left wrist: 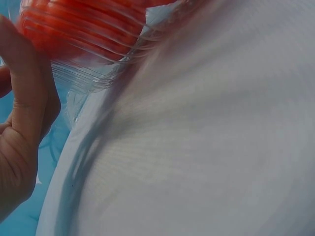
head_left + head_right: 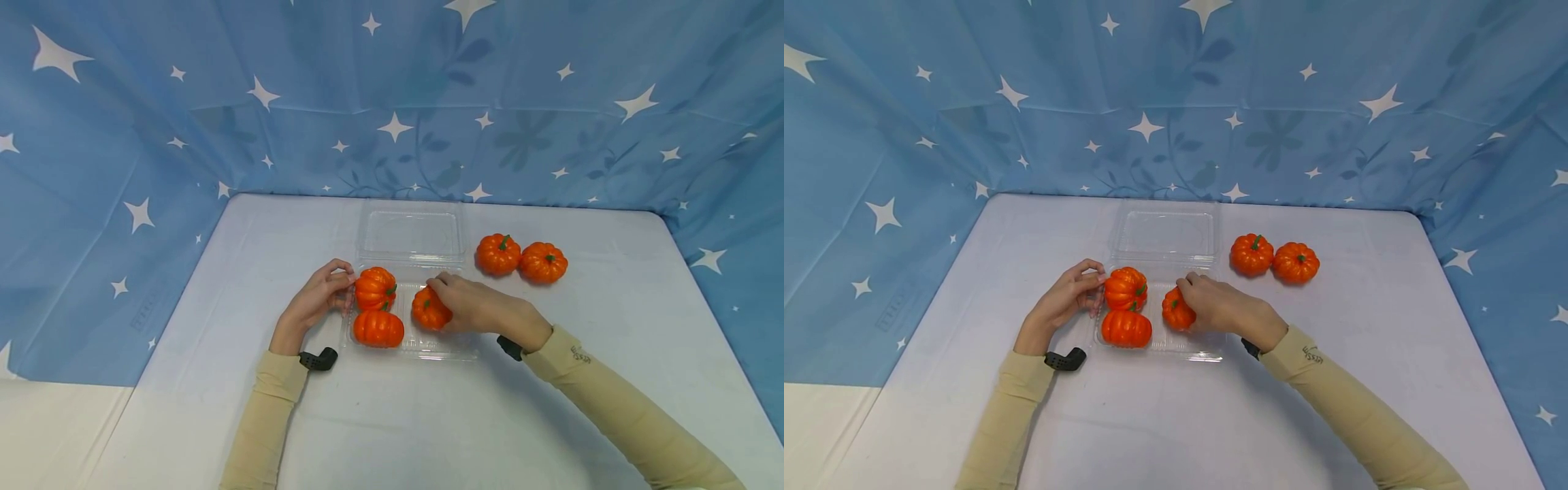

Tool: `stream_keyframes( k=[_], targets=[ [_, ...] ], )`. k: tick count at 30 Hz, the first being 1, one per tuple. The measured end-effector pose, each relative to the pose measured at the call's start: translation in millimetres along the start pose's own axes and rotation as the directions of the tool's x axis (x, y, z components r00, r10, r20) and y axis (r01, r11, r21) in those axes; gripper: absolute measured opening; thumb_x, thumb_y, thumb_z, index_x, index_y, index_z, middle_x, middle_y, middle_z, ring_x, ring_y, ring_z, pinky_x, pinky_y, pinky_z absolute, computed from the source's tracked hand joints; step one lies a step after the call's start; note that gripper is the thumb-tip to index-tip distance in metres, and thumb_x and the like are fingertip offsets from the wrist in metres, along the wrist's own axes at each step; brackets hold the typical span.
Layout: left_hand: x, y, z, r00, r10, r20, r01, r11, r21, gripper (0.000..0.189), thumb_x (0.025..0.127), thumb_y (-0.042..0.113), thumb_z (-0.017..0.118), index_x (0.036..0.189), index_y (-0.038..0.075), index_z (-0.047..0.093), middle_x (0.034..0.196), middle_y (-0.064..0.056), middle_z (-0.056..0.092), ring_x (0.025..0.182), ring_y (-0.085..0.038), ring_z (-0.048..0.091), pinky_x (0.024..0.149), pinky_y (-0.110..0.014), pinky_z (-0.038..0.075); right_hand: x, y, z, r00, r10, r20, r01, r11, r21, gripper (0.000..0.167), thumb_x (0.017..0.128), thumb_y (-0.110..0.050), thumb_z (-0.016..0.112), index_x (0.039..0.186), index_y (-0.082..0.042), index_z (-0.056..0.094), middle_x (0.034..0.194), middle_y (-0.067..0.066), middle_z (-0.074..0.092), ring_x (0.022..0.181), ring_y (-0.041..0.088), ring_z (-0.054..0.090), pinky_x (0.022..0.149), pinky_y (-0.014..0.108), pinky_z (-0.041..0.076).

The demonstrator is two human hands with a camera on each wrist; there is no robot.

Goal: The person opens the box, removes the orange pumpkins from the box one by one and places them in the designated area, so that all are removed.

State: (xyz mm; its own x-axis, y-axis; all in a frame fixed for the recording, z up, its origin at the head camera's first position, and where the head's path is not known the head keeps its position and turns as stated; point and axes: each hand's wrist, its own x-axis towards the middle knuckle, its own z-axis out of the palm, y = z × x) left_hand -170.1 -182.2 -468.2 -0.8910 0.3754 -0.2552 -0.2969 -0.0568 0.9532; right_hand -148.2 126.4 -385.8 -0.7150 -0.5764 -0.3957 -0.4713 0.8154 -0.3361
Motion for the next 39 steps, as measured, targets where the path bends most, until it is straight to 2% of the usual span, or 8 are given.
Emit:
stream_keyframes(
  k=[6,16,24,36,39],
  targets=[
    [-0.7,-2.0,-0.7,1.0,0.004,0.003,-0.004,1.0,0.003,0.011,0.107,0.008,0.047,0.117,0.004,0.044,0.073,-0.004,0.057,0.054,-0.016,0.053,0.05,-0.027,0.051,-0.3,2,4,0.999,-0.016,-0.032,0.017,1.0,0.014,0.082,0.085,-0.02,0.085,0.151,0.001,0.042,0.15,0.02,0.049,0.136,0.037,0.05,0.112,0.052,0.047],
    [-1.1,-2.3,-0.2,1.0,0.015,0.012,-0.015,1.0,0.001,0.013,0.107,0.009,0.048,0.117,0.003,0.043,0.073,-0.004,0.055,0.056,-0.016,0.053,0.05,-0.027,0.05,-5.5,8,13,0.982,-0.089,-0.164,0.104,0.99,0.091,0.081,0.084,-0.022,0.087,0.148,0.004,0.045,0.146,0.019,0.053,0.133,0.035,0.055,0.109,0.05,0.05],
    [-0.8,-2.5,0.0,1.0,0.009,0.001,-0.009,1.0,0.011,0.014,0.107,0.009,0.048,0.118,0.002,0.044,0.074,-0.003,0.057,0.056,-0.015,0.053,0.05,-0.027,0.051,-10.0,16,16,0.968,-0.089,-0.235,0.135,0.973,0.187,0.084,0.083,-0.026,0.087,0.149,0.003,0.044,0.147,0.019,0.053,0.133,0.033,0.055,0.108,0.049,0.051],
    [-1.1,-0.3,0.4,1.0,0.005,0.004,-0.005,1.0,-0.011,0.014,0.106,0.009,0.049,0.115,-0.002,0.048,0.08,-0.004,0.057,0.059,-0.014,0.055,0.05,-0.026,0.053,-25.3,27,10,0.949,-0.049,-0.311,0.128,0.963,0.238,0.085,0.083,-0.029,0.088,0.15,-0.001,0.044,0.149,0.017,0.053,0.135,0.035,0.054,0.107,0.054,0.051],
    [-1.1,0.3,0.4,1.0,0.004,0.002,-0.004,1.0,-0.012,0.014,0.106,0.009,0.049,0.114,-0.002,0.048,0.08,-0.004,0.057,0.058,-0.014,0.055,0.05,-0.026,0.053,-29.4,32,10,0.936,-0.054,-0.349,0.143,0.962,0.234,0.084,0.083,-0.028,0.088,0.15,-0.001,0.044,0.149,0.018,0.054,0.133,0.036,0.055,0.105,0.055,0.052]
  ],
)
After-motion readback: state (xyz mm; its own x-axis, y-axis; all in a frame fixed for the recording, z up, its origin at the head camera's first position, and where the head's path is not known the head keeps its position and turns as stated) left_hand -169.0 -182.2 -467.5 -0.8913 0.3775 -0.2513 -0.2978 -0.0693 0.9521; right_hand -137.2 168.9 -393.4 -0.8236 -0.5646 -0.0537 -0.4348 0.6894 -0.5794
